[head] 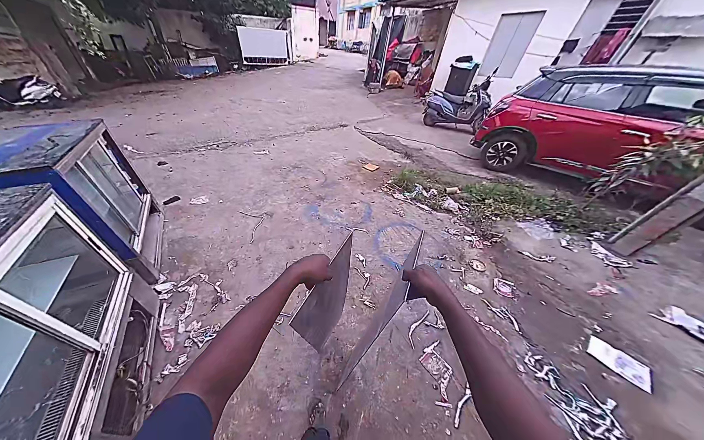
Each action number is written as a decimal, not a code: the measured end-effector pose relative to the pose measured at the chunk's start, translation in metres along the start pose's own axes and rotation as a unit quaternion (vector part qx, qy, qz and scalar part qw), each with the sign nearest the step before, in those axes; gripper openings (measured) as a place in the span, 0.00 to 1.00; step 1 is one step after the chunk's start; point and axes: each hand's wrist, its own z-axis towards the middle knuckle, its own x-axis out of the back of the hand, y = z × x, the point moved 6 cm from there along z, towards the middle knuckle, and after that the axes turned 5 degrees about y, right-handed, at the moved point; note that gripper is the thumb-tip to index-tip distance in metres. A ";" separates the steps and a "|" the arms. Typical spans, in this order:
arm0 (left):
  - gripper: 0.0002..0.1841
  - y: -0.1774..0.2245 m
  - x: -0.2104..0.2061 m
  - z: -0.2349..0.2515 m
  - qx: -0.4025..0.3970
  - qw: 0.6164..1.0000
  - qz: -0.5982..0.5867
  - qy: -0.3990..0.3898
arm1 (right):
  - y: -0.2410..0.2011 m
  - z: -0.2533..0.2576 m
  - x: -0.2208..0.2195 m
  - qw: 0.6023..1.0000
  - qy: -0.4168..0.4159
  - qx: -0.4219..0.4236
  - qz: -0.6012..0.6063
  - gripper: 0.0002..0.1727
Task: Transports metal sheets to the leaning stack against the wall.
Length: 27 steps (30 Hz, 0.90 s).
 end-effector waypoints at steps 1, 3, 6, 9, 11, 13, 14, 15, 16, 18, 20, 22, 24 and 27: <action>0.14 0.010 0.003 0.020 -0.028 0.999 0.024 -0.011 | -0.006 0.007 -0.005 1.000 -0.021 0.006 -0.007 0.13; 0.15 0.031 0.001 0.054 -0.091 0.992 0.078 -0.034 | -0.012 0.015 -0.020 0.998 -0.057 0.014 -0.027 0.15; 0.14 0.053 0.023 0.101 -0.160 0.980 0.099 -0.068 | -0.028 0.026 -0.034 0.995 -0.079 0.033 -0.042 0.18; 0.12 0.064 0.033 0.120 -0.148 0.977 0.092 -0.126 | -0.026 0.029 -0.032 0.993 -0.089 0.045 -0.059 0.19; 0.14 0.071 0.037 0.127 -0.134 0.974 0.133 -0.125 | -0.017 0.037 -0.022 0.994 -0.091 0.048 -0.049 0.21; 0.17 0.080 0.043 0.140 -0.132 0.970 0.182 -0.093 | -0.011 0.053 -0.009 0.994 -0.083 0.058 -0.034 0.22; 0.20 0.084 0.044 0.147 -0.125 0.970 0.197 -0.069 | -0.008 0.061 -0.004 0.994 -0.078 0.064 -0.030 0.23; 0.22 0.088 0.045 0.151 -0.116 0.972 0.201 -0.045 | -0.008 0.070 0.001 0.994 -0.078 0.073 -0.029 0.24; 0.23 0.092 0.043 0.154 -0.111 0.974 0.195 -0.019 | -0.009 0.078 0.004 0.993 -0.081 0.081 -0.026 0.25; 0.23 0.101 0.035 0.157 -0.108 0.984 0.137 0.028 | -0.011 0.090 0.011 0.992 -0.087 0.091 -0.018 0.28; 0.27 0.112 0.028 0.155 -0.115 0.991 0.026 0.066 | -0.012 0.101 0.020 0.990 -0.093 0.108 -0.010 0.36; 0.39 0.125 0.024 0.144 -0.104 0.988 -0.105 0.040 | -0.008 0.110 0.022 0.983 -0.126 0.129 0.036 0.44; 0.48 0.140 0.019 0.138 -0.059 0.987 -0.147 -0.005 | -0.001 0.115 0.024 0.974 -0.164 0.139 0.073 0.43; 0.43 0.154 0.016 0.140 -0.036 0.998 -0.044 -0.013 | -0.006 0.121 0.021 0.958 -0.201 0.186 0.081 0.34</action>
